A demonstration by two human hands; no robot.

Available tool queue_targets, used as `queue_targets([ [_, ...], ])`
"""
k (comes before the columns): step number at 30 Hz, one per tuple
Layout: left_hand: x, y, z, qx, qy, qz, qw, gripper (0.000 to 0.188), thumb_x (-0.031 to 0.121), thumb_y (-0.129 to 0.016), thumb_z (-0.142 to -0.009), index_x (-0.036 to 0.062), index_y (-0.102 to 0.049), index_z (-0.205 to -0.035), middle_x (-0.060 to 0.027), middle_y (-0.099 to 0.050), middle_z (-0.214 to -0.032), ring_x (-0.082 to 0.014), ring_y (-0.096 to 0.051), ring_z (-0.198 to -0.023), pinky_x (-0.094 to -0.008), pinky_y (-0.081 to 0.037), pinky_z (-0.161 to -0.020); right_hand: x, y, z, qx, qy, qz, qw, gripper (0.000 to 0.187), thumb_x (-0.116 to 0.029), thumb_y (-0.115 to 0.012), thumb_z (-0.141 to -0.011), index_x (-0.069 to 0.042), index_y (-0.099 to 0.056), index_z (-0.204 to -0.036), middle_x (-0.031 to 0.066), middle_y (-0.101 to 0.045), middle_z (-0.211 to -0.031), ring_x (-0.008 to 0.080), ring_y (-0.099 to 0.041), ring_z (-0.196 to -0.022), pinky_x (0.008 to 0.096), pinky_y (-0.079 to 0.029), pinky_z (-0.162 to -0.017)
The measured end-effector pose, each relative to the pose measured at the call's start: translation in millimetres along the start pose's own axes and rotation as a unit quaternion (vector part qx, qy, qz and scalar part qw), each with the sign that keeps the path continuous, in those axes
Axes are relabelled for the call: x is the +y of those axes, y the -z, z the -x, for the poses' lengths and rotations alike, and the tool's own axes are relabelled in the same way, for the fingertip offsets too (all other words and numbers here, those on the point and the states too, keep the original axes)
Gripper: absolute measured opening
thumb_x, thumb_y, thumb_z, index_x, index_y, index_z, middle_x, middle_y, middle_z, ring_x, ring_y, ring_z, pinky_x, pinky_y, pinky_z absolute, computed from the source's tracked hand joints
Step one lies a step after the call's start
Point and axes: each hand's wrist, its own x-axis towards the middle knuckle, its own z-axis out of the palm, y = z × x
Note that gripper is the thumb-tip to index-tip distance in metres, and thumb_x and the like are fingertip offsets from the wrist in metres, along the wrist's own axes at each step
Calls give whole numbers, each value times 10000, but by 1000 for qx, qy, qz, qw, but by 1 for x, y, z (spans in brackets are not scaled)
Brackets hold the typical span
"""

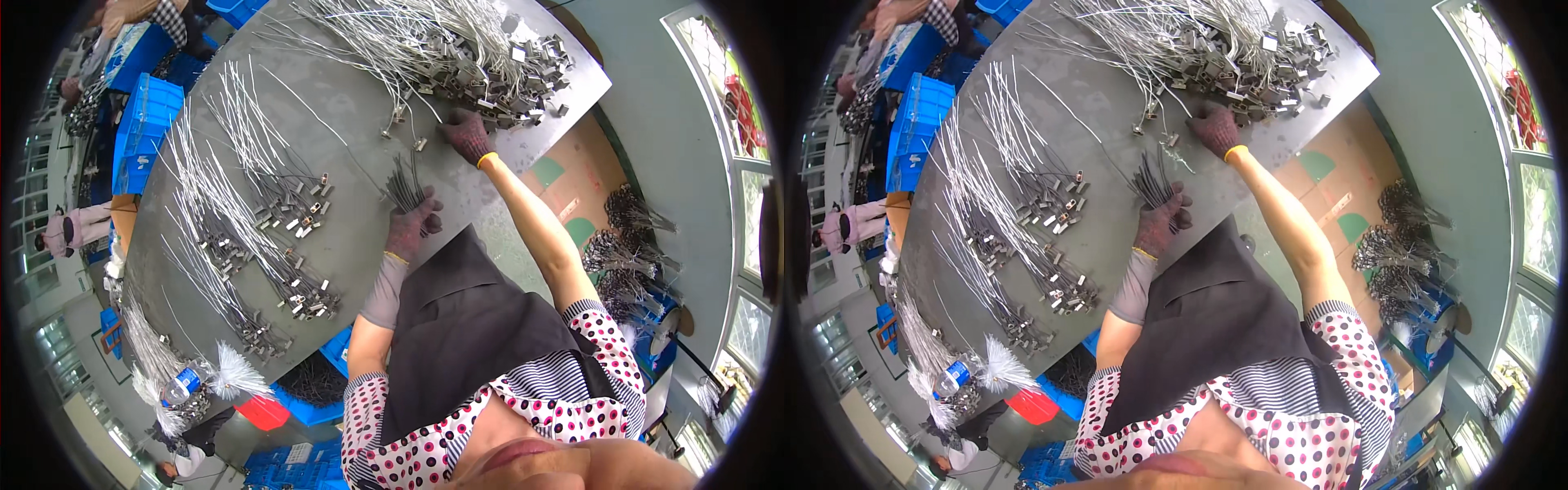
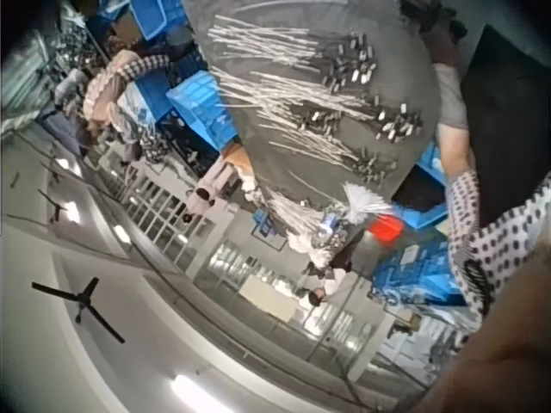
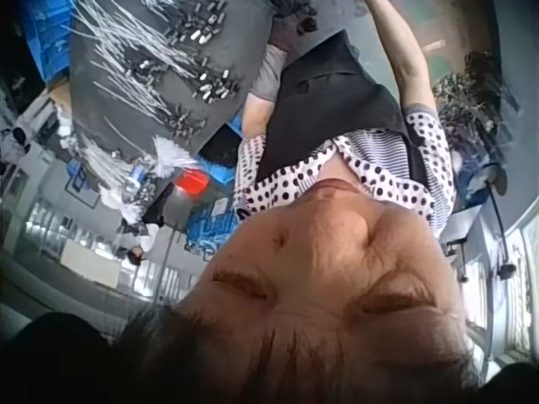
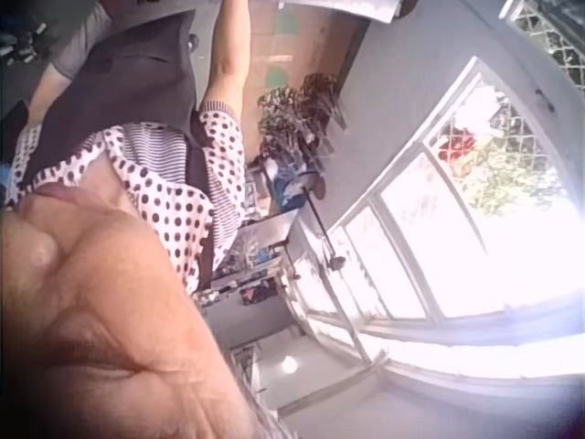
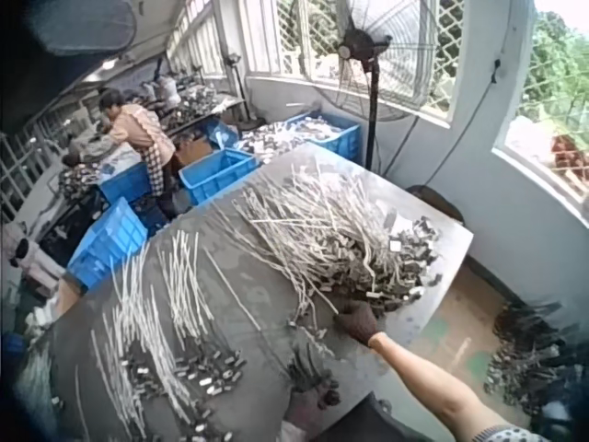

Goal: Sort and organize bundles of long metal wires on a production table.

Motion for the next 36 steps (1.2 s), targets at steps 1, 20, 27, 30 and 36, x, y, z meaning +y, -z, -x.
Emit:
queue_targets([
  [1, -2, -4, -5, 1, 0, 0, 1000, 365, 173, -731, -899, 22, -620, -1212, -127, -697, -950, -198, -668, -660, -369, -588, -603, 0, 2, 8, -1, 0, -1, 1000, 259, -194, -734, -810, 20, -666, -938, 101, -680, -844, 168, -639, -700, 310, -519, -644],
  [20, -34, -70, -86, -46, 4, 142, 989, 192, 98, -648, -923, -37, -630, -1059, -171, -689, -971, -345, -699, -867, -524, -601, -839, 89, 155, 366, -171, -325, -119, 922, 281, -276, -644, -944, -2, -703, -929, 34, -644, -721, 94, -579, -647, 270, -474, -600],
  [27, 43, -72, -78, -42, -136, 205, 968, 199, 169, -687, -920, 12, -651, -1037, -151, -699, -984, -310, -694, -917, -518, -580, -858, 94, 153, 396, -103, -302, -65, 945, 283, -251, -651, -935, 19, -697, -1006, 88, -680, -800, 149, -610, -709, 317, -495, -651],
  [30, 68, -69, -69, -24, -196, 211, 957, 236, 179, -702, -919, -6, -653, -1057, -130, -688, -959, -295, -691, -850, -500, -606, -773, 113, 153, 400, -94, -277, -57, 955, 263, -228, -648, -932, 12, -699, -1027, 114, -692, -836, 161, -630, -751, 324, -504, -681],
  [36, 69, -53, -60, 35, -221, 225, 948, 257, 217, -699, -928, 51, -623, -1107, -104, -685, -971, -300, -675, -822, -512, -598, -754, 135, 158, 399, -137, -299, -61, 942, 247, -207, -645, -930, -3, -704, -1056, 125, -703, -864, 157, -654, -788, 319, -515, -697],
])
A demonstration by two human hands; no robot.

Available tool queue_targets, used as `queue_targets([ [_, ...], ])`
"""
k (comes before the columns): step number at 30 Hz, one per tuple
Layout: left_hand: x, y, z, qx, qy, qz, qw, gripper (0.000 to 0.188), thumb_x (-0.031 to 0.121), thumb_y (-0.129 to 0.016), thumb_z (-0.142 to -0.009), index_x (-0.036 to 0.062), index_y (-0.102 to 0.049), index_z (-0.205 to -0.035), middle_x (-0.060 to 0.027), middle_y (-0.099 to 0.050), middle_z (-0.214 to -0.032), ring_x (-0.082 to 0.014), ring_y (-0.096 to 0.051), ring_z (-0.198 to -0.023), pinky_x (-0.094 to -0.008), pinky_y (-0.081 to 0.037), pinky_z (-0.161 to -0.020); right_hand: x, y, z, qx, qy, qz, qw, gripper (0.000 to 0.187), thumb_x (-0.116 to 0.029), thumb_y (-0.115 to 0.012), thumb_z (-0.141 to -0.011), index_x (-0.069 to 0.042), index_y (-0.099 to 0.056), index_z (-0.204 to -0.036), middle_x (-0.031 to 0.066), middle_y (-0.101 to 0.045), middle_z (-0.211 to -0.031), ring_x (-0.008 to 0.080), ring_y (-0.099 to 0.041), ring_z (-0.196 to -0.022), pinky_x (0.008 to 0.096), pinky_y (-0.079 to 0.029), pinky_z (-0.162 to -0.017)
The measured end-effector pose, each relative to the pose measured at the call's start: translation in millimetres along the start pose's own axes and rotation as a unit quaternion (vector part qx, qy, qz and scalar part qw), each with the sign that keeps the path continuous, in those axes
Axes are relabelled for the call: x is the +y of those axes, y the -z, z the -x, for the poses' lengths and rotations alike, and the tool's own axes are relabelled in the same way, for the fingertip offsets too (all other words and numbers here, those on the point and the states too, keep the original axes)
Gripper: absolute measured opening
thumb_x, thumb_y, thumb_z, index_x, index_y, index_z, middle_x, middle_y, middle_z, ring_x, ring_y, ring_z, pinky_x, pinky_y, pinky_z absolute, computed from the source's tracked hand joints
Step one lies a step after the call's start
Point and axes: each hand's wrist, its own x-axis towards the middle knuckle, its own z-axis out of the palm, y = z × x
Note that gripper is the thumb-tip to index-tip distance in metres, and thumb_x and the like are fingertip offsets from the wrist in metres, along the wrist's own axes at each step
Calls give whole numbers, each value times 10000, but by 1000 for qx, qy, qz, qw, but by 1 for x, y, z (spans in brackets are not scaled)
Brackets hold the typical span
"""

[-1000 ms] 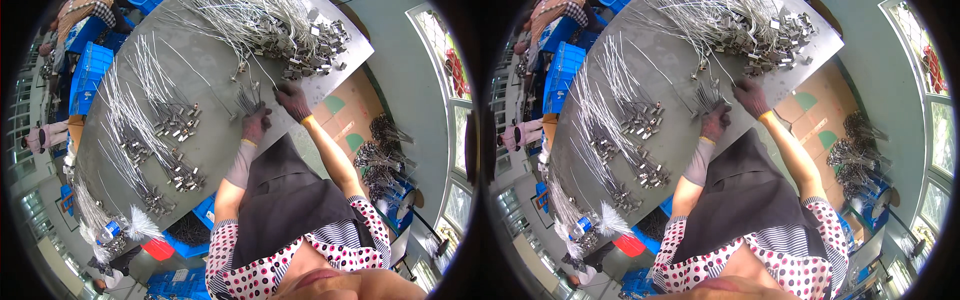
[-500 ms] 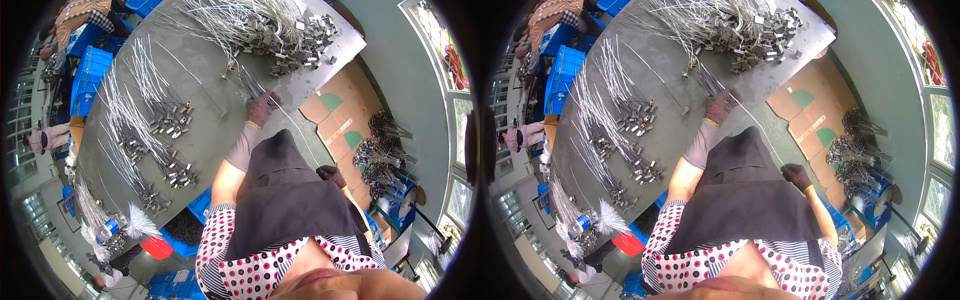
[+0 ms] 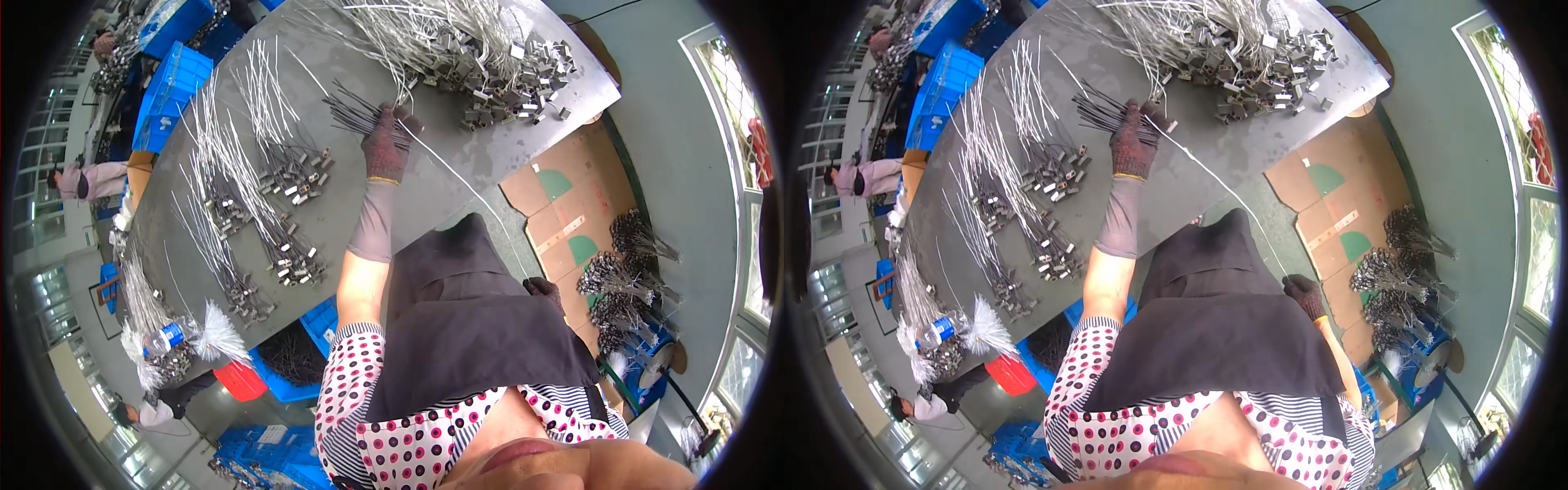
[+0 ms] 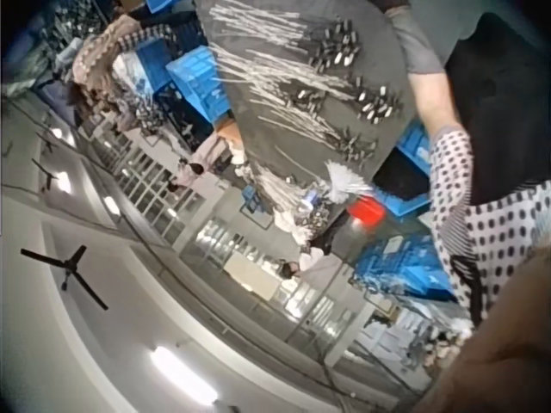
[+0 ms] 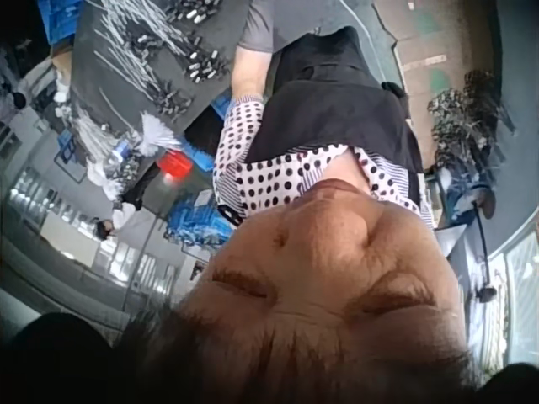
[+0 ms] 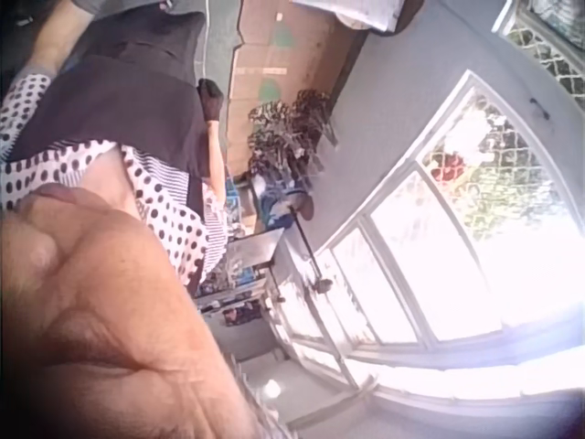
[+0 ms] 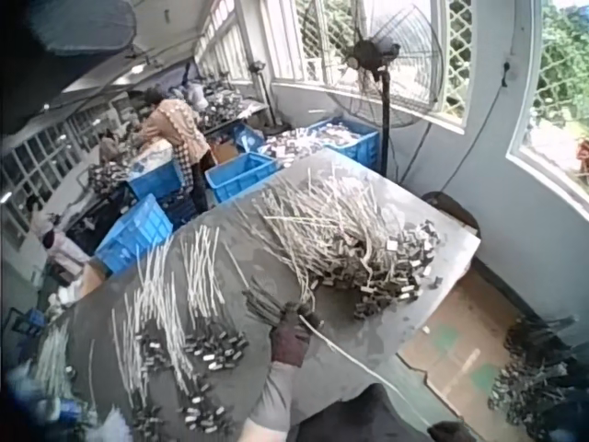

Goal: Sort and organize bundles of long metal wires on a production table.

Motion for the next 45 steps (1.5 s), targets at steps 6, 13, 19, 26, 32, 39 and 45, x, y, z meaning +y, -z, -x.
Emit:
queue_targets([
  [6, 6, 12, -4, 35, -10, 17, 999, 239, 190, -719, -914, 40, -616, -1068, -108, -679, -905, -255, -658, -752, -462, -594, -697, -8, 8, -7, 27, 33, -5, 999, 241, -206, -618, -949, 3, -704, -1033, 89, -689, -779, 139, -628, -702, 300, -496, -640],
  [13, 2, 32, 3, 6, -12, -119, 993, 239, 182, -724, -908, -15, -622, -997, -132, -679, -910, -254, -673, -764, -420, -602, -698, -18, 23, -41, -64, 8, -30, 997, 242, -222, -638, -947, 6, -701, -998, 52, -656, -746, 115, -589, -670, 283, -487, -618],
  [19, 13, 67, -3, 73, -28, -13, 997, 195, 199, -696, -927, 35, -634, -1014, -117, -688, -973, -291, -675, -861, -522, -580, -834, -22, 33, -32, -76, -26, -11, 997, 240, -234, -647, -951, 0, -697, -978, 35, -637, -733, 103, -565, -659, 273, -482, -616],
  [26, 7, 65, 20, 10, 35, -61, 998, 193, 141, -689, -922, 44, -641, -1081, -119, -684, -1025, -312, -666, -934, -567, -550, -891, -73, -2, -78, -102, 119, 69, 985, 309, -287, -609, -973, 14, -679, -985, 50, -644, -744, 122, -586, -679, 295, -493, -654],
  [32, 41, 73, 0, -1, -35, 46, 998, 222, 192, -704, -908, 91, -629, -1092, -118, -667, -1034, -314, -641, -953, -578, -519, -943, -88, -8, -90, -117, 53, 23, 991, 293, -284, -620, -968, -2, -693, -996, 48, -668, -760, 107, -601, -676, 286, -504, -647],
  [39, 73, 72, 4, 6, -79, 39, 996, 232, 249, -695, -920, 119, -611, -1092, -110, -655, -966, -306, -630, -915, -578, -522, -922, -50, 13, -49, -76, 38, 56, 995, 274, -267, -656, -940, -2, -705, -990, 52, -661, -733, 113, -598, -655, 280, -485, -603],
  [45, 55, 85, 5, 27, -25, 34, 999, 210, 241, -697, -921, 128, -621, -1082, -99, -652, -942, -311, -639, -904, -577, -525, -910, -36, -1, -59, -59, 49, 48, 996, 271, -271, -649, -940, -11, -706, -988, 64, -653, -733, 119, -592, -658, 295, -481, -604],
])
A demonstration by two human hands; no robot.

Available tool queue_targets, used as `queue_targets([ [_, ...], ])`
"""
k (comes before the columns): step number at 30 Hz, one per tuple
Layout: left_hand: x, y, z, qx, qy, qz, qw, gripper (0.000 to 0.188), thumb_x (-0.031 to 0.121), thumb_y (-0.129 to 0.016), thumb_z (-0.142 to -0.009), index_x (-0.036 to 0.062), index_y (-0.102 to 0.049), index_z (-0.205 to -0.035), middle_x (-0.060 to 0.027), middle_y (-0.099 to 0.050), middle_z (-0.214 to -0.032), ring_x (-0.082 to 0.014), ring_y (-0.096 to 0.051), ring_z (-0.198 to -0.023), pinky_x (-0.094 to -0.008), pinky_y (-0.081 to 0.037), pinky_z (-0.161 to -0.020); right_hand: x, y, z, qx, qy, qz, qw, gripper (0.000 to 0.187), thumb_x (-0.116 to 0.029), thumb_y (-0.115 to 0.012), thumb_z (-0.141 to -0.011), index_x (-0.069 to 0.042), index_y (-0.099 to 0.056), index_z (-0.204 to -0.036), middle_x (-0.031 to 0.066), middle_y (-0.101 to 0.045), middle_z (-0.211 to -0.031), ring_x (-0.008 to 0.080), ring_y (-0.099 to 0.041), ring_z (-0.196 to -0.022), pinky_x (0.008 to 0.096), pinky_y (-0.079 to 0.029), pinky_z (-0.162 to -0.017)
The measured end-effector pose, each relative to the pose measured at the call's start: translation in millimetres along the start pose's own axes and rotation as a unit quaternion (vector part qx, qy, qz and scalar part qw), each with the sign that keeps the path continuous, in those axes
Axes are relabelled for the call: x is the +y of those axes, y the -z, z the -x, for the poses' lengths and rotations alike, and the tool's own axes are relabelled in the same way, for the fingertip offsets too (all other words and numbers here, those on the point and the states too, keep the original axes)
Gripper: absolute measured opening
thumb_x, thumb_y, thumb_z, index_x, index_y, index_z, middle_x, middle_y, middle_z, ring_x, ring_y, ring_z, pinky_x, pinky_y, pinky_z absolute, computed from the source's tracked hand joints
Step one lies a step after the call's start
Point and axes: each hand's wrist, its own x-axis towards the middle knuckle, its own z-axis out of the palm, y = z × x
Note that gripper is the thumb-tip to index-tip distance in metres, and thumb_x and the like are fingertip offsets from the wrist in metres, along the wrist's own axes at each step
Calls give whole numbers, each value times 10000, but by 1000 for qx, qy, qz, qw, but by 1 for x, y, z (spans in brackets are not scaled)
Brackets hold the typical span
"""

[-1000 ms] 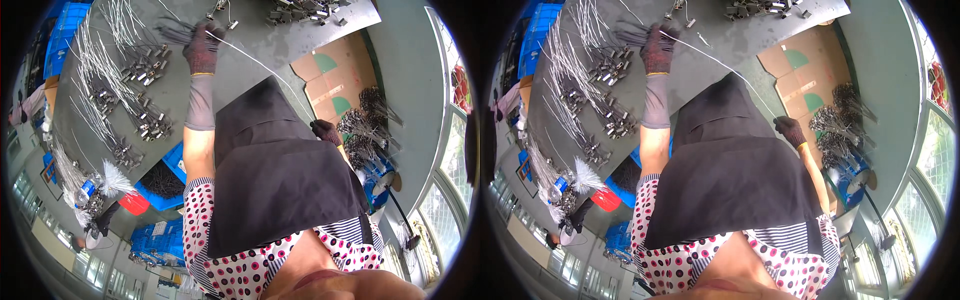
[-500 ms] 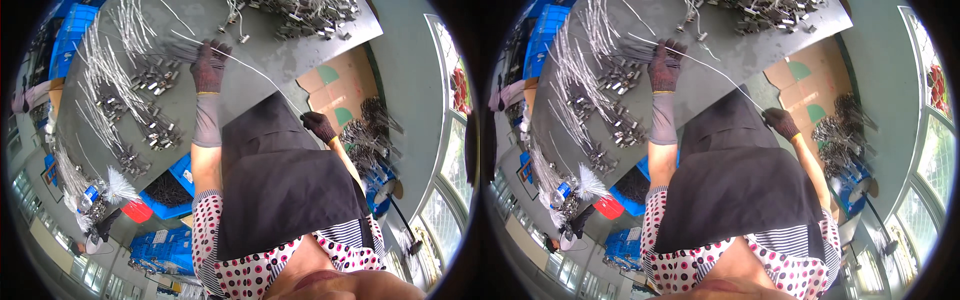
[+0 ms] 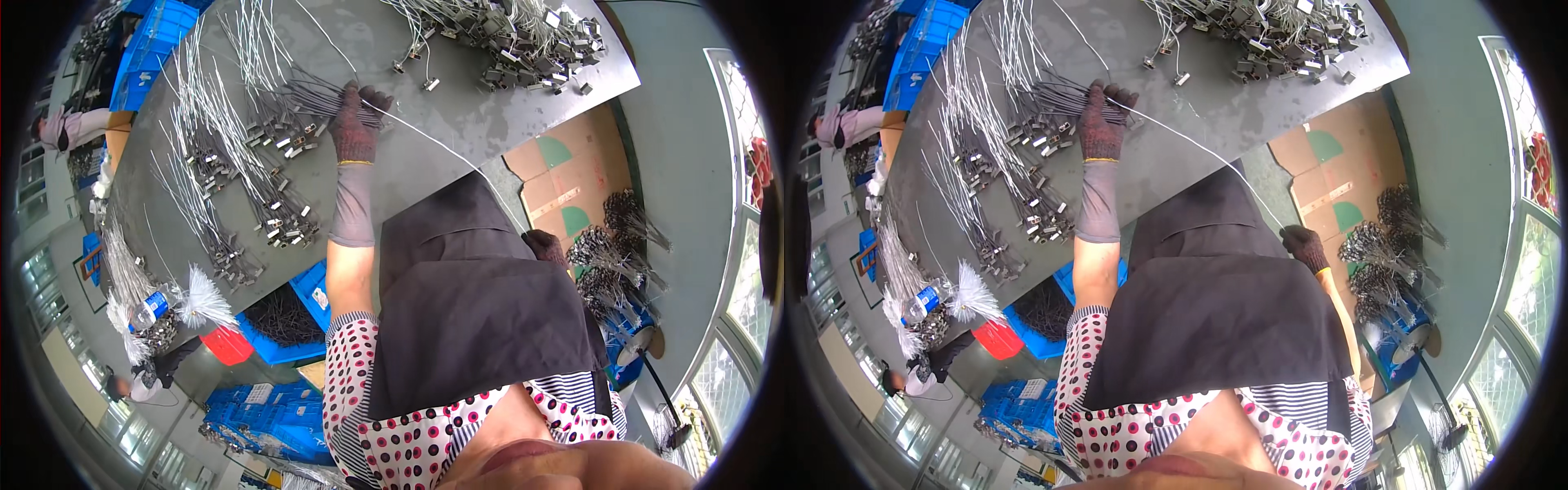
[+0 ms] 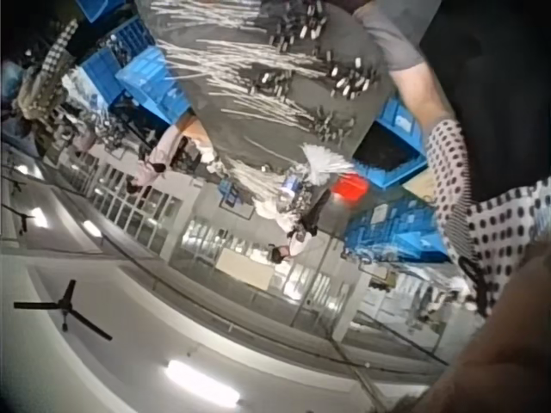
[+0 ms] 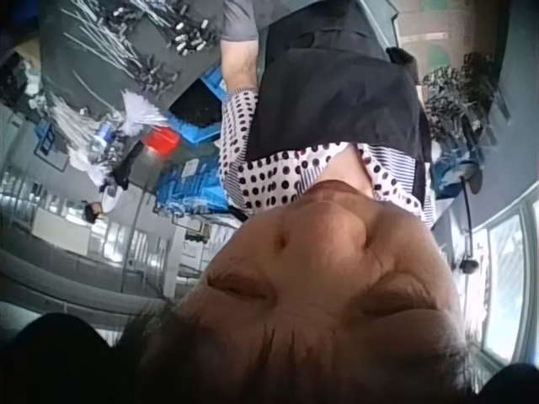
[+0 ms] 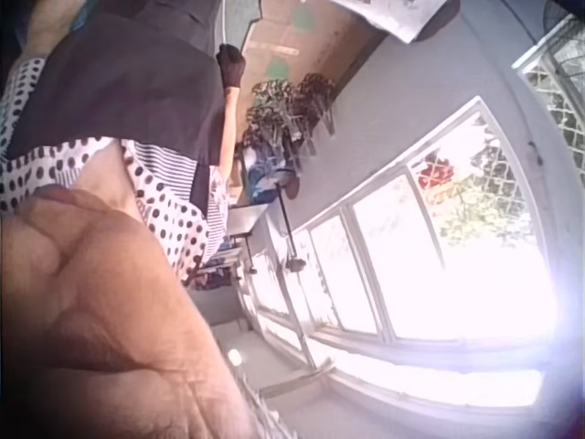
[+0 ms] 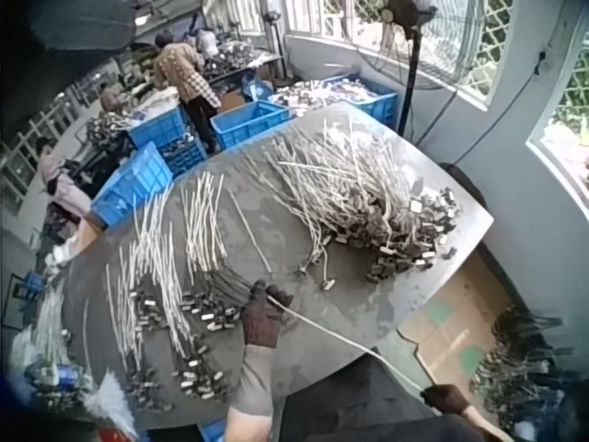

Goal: Sort and organize bundles of long metal wires on a production table.

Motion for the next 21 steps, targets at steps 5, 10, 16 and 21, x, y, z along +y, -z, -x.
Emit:
queue_targets([
  [5, -19, -5, 16, -60, 43, 15, 997, 195, 225, -683, -933, 99, -630, -1072, -88, -653, -948, -288, -646, -906, -554, -535, -903, -15, -16, -30, -6, 175, 74, 982, 273, -244, -637, -938, 9, -696, -1022, 132, -696, -856, 197, -653, -777, 341, -510, -724],
  [10, -58, -18, 50, -33, 109, -192, 975, 250, 226, -688, -935, 25, -655, -1081, -93, -688, -1003, -253, -684, -906, -462, -586, -842, -108, -34, -76, 1, 167, 13, 986, 433, -319, -604, -935, 36, -635, -1180, 227, -677, -1137, 324, -657, -1056, 386, -498, -922],
  [16, -91, -32, 72, 4, 112, -401, 909, 162, 200, -698, -920, 47, -728, -964, -93, -715, -829, -157, -691, -702, -290, -561, -637, -231, -64, -146, 11, 296, 95, 951, 428, -245, -531, -966, -32, -496, -1335, 220, -602, -1191, 357, -660, -945, 424, -522, -851],
  [21, -63, 7, 22, -176, -154, -694, 681, 189, 242, -743, -837, 75, -728, -924, -83, -703, -759, -210, -669, -679, -345, -509, -636, -285, -96, -195, 108, 424, 177, 882, 268, -206, -504, -971, -95, -554, -1210, 260, -603, -1056, 456, -612, -890, 494, -520, -750],
])
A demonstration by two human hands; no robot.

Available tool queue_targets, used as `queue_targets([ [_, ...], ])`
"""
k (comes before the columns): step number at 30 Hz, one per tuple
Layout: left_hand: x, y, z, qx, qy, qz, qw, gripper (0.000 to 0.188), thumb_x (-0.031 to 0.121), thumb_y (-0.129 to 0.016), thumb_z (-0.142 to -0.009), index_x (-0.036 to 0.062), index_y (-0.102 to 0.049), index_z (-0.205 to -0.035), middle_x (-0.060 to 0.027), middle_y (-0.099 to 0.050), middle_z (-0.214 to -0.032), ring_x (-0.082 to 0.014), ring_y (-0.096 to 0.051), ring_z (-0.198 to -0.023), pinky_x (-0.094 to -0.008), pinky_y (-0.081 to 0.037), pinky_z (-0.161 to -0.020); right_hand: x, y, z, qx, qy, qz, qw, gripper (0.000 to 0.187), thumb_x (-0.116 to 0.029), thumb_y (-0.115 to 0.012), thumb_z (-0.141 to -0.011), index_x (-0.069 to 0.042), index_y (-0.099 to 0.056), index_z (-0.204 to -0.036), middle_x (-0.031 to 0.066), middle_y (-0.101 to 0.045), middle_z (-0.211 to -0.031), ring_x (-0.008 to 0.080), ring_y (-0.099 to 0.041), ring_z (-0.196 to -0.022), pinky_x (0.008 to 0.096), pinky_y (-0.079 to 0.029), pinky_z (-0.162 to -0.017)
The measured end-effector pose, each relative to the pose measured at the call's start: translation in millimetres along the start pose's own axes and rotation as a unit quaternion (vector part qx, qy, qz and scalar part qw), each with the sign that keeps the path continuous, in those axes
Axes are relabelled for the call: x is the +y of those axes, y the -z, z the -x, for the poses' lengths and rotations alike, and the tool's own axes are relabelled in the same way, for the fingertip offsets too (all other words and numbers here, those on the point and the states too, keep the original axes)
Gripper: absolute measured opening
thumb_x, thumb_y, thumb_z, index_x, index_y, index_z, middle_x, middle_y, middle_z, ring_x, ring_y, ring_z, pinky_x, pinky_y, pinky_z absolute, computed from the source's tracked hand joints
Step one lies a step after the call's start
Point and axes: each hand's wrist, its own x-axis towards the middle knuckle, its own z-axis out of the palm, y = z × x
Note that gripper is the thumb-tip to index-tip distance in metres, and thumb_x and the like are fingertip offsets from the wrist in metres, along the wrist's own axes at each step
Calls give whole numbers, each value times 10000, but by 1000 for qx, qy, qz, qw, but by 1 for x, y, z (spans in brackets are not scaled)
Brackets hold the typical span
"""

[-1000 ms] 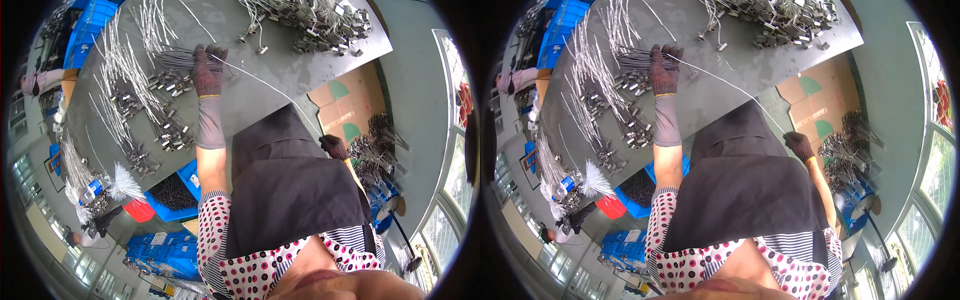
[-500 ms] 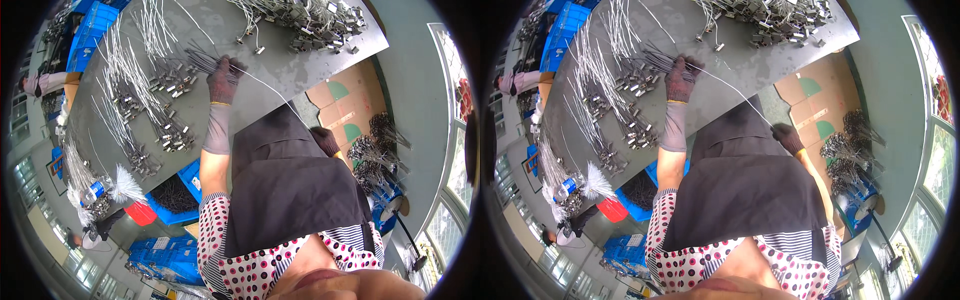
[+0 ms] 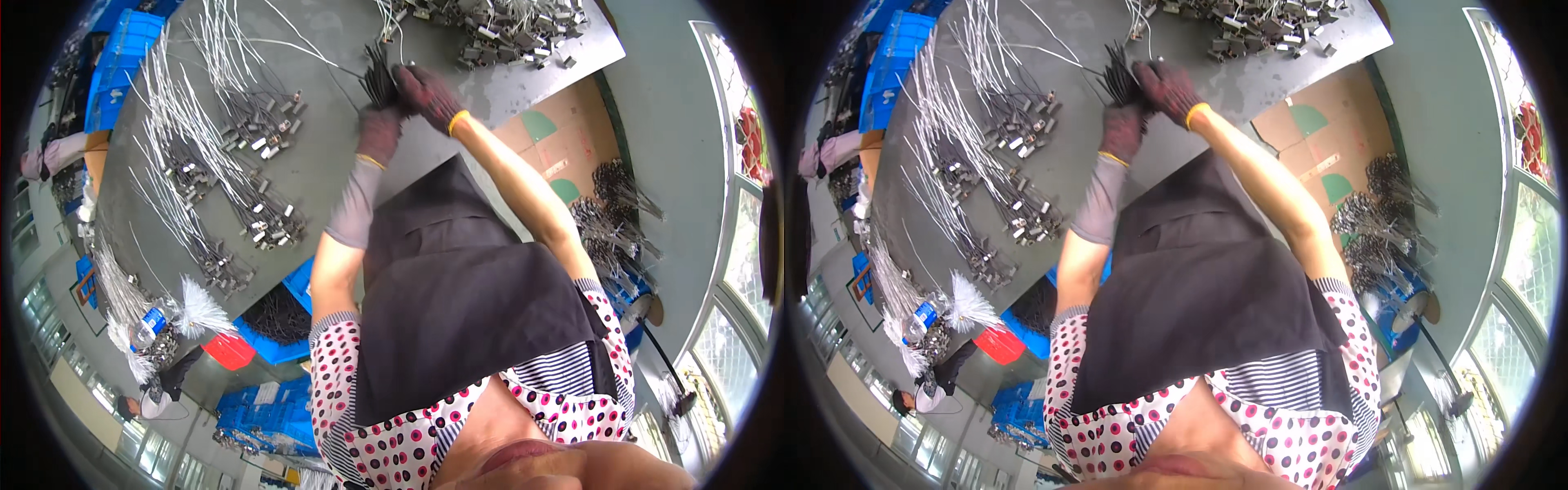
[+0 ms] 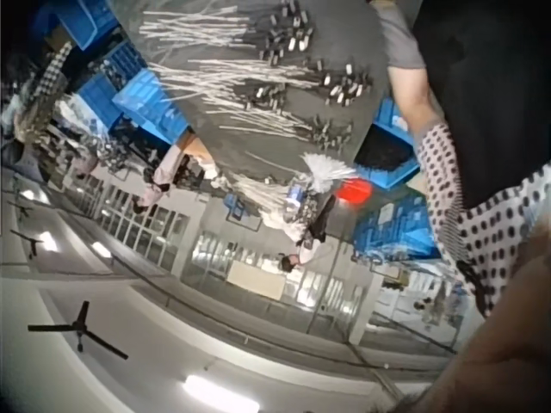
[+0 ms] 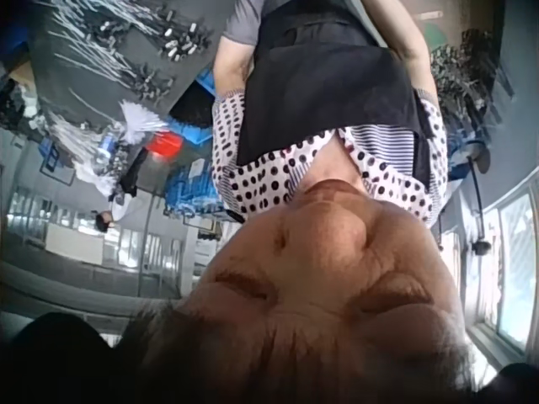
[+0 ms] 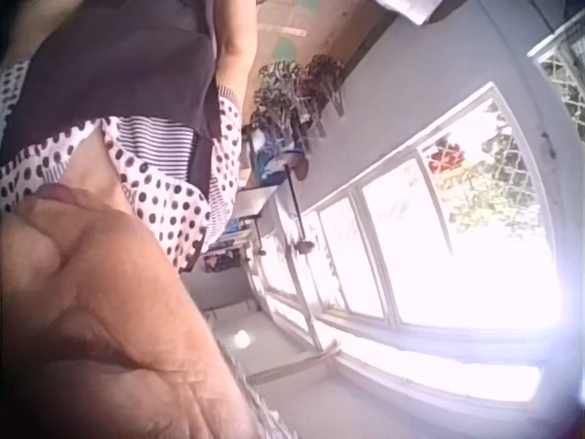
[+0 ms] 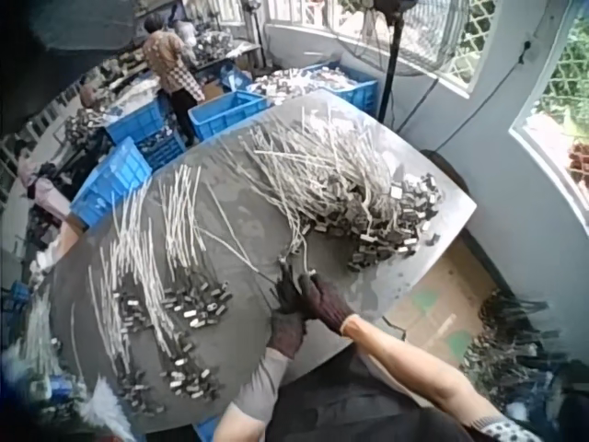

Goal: Sort and organize bundles of long metal wires on a production table.

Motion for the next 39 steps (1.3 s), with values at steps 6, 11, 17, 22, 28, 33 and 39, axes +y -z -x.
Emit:
queue_targets([
  [6, 27, 35, -33, 24, 275, 73, 958, 313, 367, -735, -808, 59, -751, -858, -92, -726, -768, -189, -649, -664, -336, -501, -639, 91, -50, -59, 49, -69, 360, 929, 497, -539, -538, -899, -91, -736, -982, 140, -730, -874, 381, -697, -771, 582, -540, -624],
  [11, 5, 53, -19, 123, 252, 22, 960, 335, 320, -783, -804, 18, -743, -944, -81, -733, -784, -159, -650, -591, -294, -522, -591, 57, -41, -83, -61, -206, 354, 910, 352, -373, -566, -886, -68, -737, -847, 176, -718, -855, 356, -702, -781, 452, -561, -655],
  [17, 23, 34, -25, 97, 292, 376, 874, 226, 184, -753, -872, -5, -699, -983, -101, -720, -835, -188, -679, -656, -295, -580, -625, 50, -3, -21, 14, -166, 48, 985, 427, -364, -582, -939, -7, -686, -1149, 182, -719, -910, 269, -696, -823, 350, -542, -769],
  [22, 27, -12, -30, -22, 259, 565, 783, 180, 57, -667, -917, -40, -648, -1067, -145, -682, -977, -243, -693, -833, -416, -628, -770, 32, 60, 77, -53, -292, -289, 910, 346, -227, -650, -945, -46, -671, -1238, 71, -734, -969, 109, -667, -815, 253, -545, -751],
  [28, 39, -59, -40, -121, 313, 585, 738, 286, 88, -680, -913, 5, -602, -1176, -181, -661, -1014, -379, -678, -926, -545, -606, -834, 20, 122, 204, -130, -373, -410, 822, 384, -305, -624, -977, -39, -662, -1251, 29, -667, -790, 77, -571, -602, 230, -477, -556],
  [33, 24, -76, -32, -111, 255, 701, 657, 211, 69, -656, -924, 5, -621, -1121, -172, -667, -1016, -335, -677, -940, -576, -571, -893, 32, 133, 298, -186, -411, -369, 813, 442, -443, -634, -954, -46, -716, -1130, 29, -629, -707, 80, -525, -561, 241, -433, -521],
  [39, 34, -47, -45, -37, 202, 692, 692, 166, 155, -624, -968, 15, -641, -1057, -148, -684, -988, -300, -674, -925, -566, -549, -912, 53, 118, 392, -132, -451, -269, 841, 562, -567, -623, -907, -17, -668, -801, 22, -577, -625, 116, -525, -582, 299, -431, -545],
])
